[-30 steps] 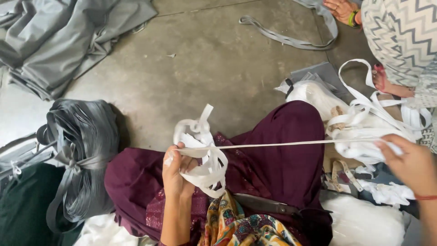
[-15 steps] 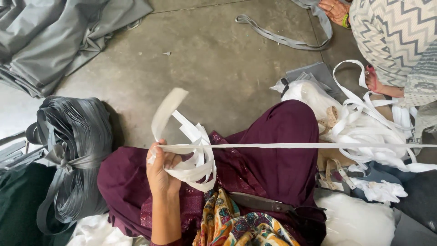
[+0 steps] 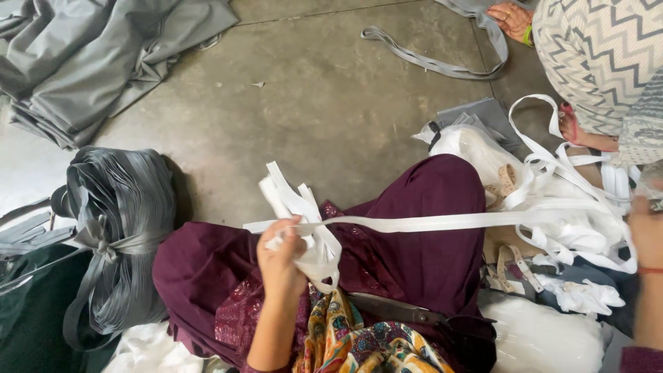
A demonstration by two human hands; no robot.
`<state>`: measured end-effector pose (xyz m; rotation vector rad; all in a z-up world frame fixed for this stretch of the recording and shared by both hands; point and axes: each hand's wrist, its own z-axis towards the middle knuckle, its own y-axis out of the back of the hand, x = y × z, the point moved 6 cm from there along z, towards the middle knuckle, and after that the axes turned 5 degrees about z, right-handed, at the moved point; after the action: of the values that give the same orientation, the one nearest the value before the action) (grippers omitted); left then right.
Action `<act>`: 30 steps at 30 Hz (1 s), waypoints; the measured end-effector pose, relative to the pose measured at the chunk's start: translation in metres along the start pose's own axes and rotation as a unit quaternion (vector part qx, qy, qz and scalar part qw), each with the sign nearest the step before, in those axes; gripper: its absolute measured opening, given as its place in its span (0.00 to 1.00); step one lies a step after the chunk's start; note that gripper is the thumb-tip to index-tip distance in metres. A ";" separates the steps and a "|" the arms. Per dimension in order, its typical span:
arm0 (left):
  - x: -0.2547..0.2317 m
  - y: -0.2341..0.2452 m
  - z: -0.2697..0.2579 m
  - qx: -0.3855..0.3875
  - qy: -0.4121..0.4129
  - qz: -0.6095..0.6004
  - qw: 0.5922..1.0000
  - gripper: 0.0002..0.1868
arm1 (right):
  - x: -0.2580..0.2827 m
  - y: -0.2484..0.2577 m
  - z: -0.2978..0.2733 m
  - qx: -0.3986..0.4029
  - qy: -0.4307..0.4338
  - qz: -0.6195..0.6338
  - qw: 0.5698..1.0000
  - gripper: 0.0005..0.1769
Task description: The recorder is seen cutting long white fabric strips from a bundle and sorting them while sitting on the floor.
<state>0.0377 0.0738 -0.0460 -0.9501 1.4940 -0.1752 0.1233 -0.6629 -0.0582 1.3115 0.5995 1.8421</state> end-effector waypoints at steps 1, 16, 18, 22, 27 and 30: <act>0.017 -0.009 -0.007 0.039 0.015 0.077 0.996 0.05 | 0.072 -0.039 -0.007 -0.001 0.009 0.004 1.000 0.06; 0.026 -0.069 -0.060 0.196 0.003 0.300 0.934 0.04 | 0.437 -0.247 -0.048 0.265 -0.096 0.610 0.740 0.06; 0.016 -0.071 -0.059 0.189 -0.033 0.293 0.937 0.04 | 0.444 -0.236 -0.045 0.234 -0.098 0.622 0.741 0.07; 0.004 -0.073 -0.057 0.168 -0.070 0.267 0.946 0.03 | 0.457 -0.212 -0.041 0.157 0.008 0.476 0.865 0.05; -0.004 -0.079 -0.057 0.180 -0.058 0.222 0.956 0.04 | 0.483 -0.202 -0.049 0.167 0.142 0.362 0.906 0.04; -0.004 -0.079 -0.056 0.195 -0.057 0.211 0.956 0.04 | 0.488 -0.200 -0.052 0.150 0.179 0.340 0.911 0.05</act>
<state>0.0228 0.0021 0.0174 -0.3093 1.4509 -0.0962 0.0602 -0.1481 0.0492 1.5151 0.6920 2.6882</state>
